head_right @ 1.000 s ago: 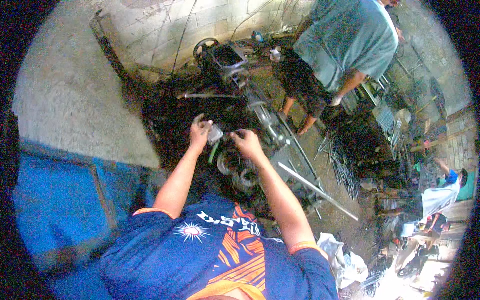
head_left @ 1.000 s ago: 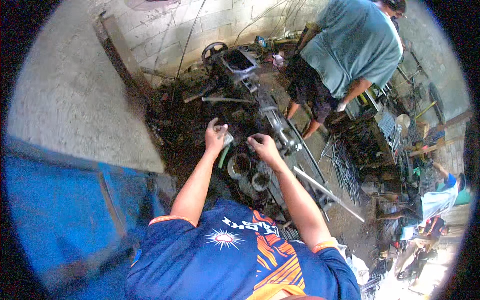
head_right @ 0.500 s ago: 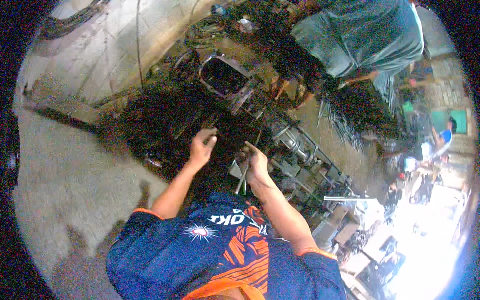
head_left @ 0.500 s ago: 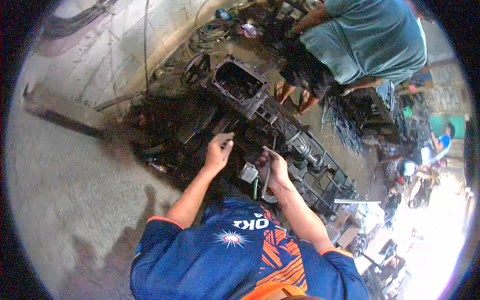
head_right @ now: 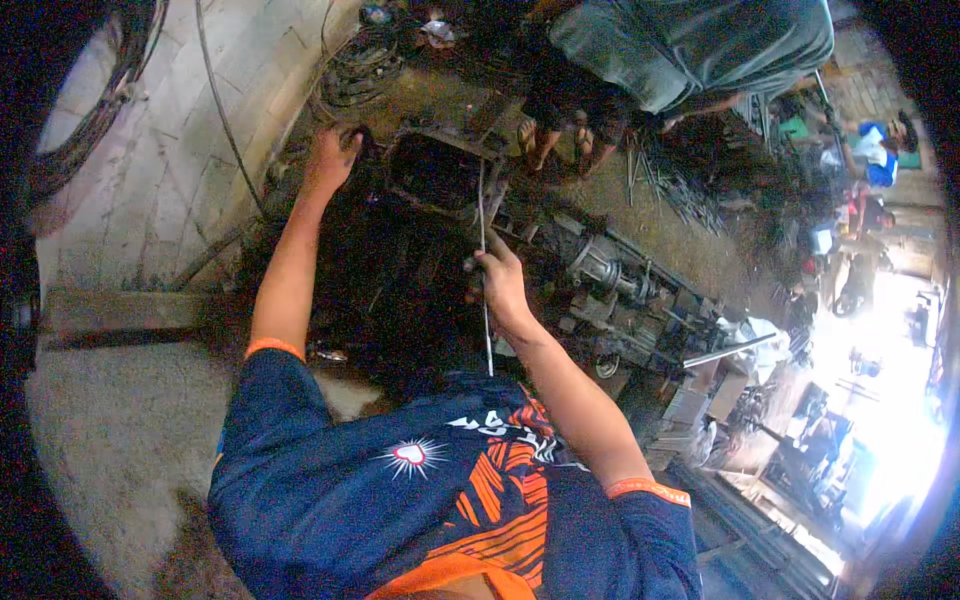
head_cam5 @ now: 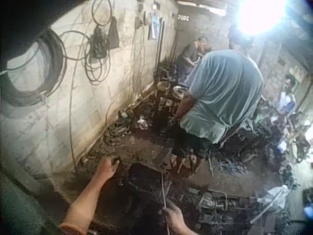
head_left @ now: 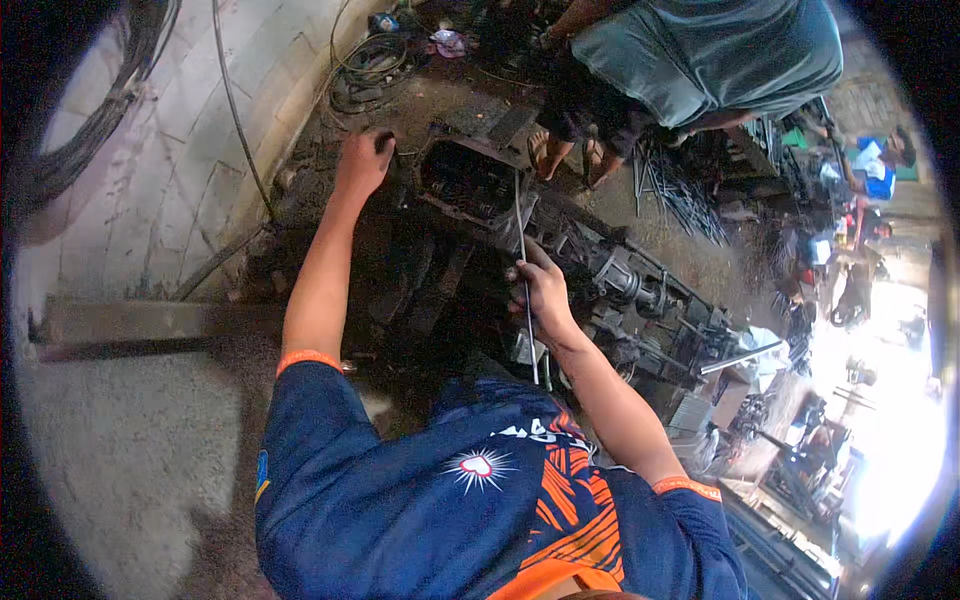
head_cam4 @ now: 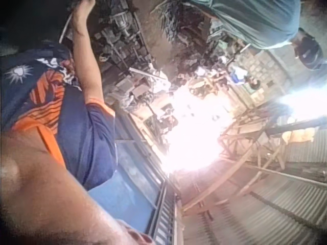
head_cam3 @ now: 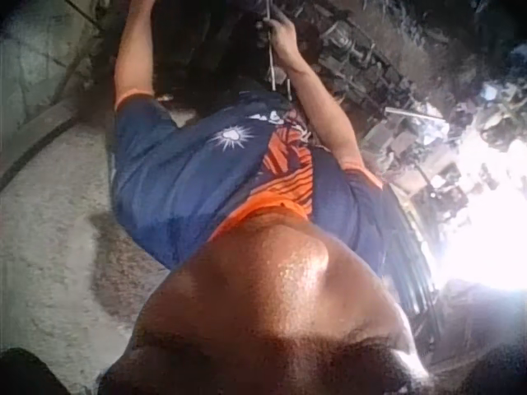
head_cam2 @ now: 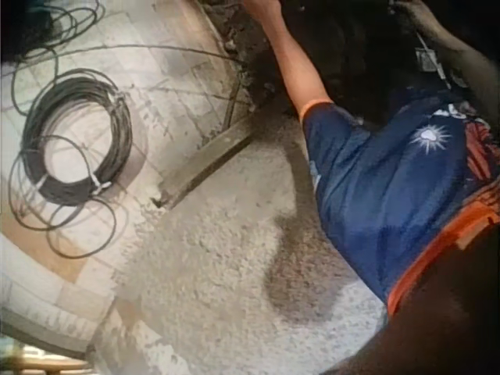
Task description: The person threads metal rods by inserting them into a machine, operating the clamping handle, and removing each rod. The person then stacks the processed rods on a work surface and holds one up.
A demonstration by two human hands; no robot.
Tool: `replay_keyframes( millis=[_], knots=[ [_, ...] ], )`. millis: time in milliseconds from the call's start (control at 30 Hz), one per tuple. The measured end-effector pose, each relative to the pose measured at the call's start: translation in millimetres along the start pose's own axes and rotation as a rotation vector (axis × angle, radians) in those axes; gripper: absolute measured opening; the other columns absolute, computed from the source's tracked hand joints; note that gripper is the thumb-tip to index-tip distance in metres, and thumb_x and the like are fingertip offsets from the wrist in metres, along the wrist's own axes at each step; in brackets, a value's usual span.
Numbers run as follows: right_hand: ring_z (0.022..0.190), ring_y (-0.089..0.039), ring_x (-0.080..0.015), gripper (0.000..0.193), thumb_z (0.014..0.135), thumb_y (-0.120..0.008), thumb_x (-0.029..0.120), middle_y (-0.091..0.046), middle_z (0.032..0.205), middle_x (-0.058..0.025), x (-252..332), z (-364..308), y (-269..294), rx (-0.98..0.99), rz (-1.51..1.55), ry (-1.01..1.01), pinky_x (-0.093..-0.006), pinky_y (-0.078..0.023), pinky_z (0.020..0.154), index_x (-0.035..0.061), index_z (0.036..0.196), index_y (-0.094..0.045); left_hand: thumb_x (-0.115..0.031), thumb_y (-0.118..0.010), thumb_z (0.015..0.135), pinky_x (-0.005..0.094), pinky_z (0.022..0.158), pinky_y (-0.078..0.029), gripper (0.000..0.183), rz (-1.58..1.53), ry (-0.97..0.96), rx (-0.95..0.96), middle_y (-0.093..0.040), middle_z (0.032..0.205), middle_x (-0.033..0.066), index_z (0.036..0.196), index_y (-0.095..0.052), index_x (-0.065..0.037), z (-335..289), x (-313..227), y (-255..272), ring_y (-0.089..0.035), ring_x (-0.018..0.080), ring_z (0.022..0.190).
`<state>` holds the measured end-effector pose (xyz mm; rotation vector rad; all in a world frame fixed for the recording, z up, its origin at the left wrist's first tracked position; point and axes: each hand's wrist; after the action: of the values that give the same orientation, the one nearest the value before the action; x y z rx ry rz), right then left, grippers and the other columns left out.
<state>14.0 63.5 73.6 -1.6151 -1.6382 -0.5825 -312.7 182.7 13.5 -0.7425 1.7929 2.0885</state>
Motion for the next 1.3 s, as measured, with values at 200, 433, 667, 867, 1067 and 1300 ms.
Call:
replay_keyframes(
  millis=[200,433,667,867,1067,1300],
  knots=[
    [0.048,-0.047,-0.0115,0.044,0.094,-0.047,0.008,-0.056,0.074,-0.0024,-22.4,35.7,-11.0,-0.132,-0.025,0.047,-0.0274,-0.043,0.044,0.0073,0.137,-0.047,-0.029,-0.06,0.093,0.0581,0.111,-0.032,0.052,0.206,-0.003,0.252,-0.012,0.154,0.0266,0.139,-0.046,-0.009,48.1,57.6,-47.4,-0.015,0.0463,0.142],
    [0.068,-0.058,-0.0201,0.03,0.087,-0.055,0.015,-0.062,0.075,-0.0173,-30.4,75.8,-16.2,-0.231,-0.556,0.231,-0.0365,-0.047,0.063,-0.0073,0.106,-0.062,-0.04,-0.063,0.09,0.0564,0.111,-0.033,0.062,0.206,-0.007,0.292,-0.007,0.157,0.0202,0.142,-0.044,-0.011,66.7,57.9,-56.2,-0.015,0.0411,0.143],
    [0.065,-0.058,-0.0209,0.033,0.086,-0.054,0.014,-0.063,0.072,-0.0173,-18.8,65.6,-29.0,-0.183,-0.419,0.228,-0.0382,-0.047,0.062,-0.0108,0.108,-0.059,-0.046,-0.066,0.086,0.0555,0.109,-0.036,0.067,0.165,-0.126,0.143,-0.014,0.156,0.0171,0.137,-0.049,-0.008,40.6,47.9,-43.3,-0.018,0.0393,0.143],
    [0.084,-0.06,-0.0227,0.033,0.088,-0.054,0.013,-0.065,0.086,-0.019,-4.3,65.6,-11.9,-0.086,-0.51,0.096,-0.0376,-0.048,0.078,-0.0097,0.112,-0.057,-0.042,-0.066,0.085,0.0545,0.11,-0.035,0.062,0.195,-0.216,0.109,-0.022,0.154,0.0177,0.134,-0.054,-0.006,35.4,52.0,-44.8,-0.015,0.0376,0.144],
    [0.089,-0.063,-0.0454,0.036,0.087,-0.054,0.01,-0.064,0.096,-0.03,-0.7,5.7,27.3,-0.077,-1.123,0.067,-0.05,-0.052,0.074,-0.0024,0.121,-0.05,-0.036,-0.064,0.089,0.0522,0.11,-0.038,0.053,0.185,-0.127,0.189,-0.03,0.149,0.0188,0.129,-0.056,-0.004,37.5,51.0,-42.6,-0.028,0.0375,0.139],
    [0.076,-0.067,-0.0351,0.027,0.08,-0.055,0.011,-0.066,0.082,-0.0162,62.3,13.4,37.7,-0.022,-1.854,0.366,-0.0467,-0.054,0.065,0.0078,0.106,-0.062,-0.027,-0.063,0.092,0.0524,0.106,-0.041,0.038,0.155,-0.257,0.052,-0.046,0.133,0.0209,0.119,-0.061,-0.001,41.8,56.4,-40.4,-0.043,0.039,0.127]
  ],
)
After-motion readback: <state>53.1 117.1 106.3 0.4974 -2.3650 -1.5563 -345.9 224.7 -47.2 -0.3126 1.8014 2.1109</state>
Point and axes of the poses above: each hand's wrist, its own z-axis towards the middle knuckle, its own y-axis out of the back of the hand, x = y × z
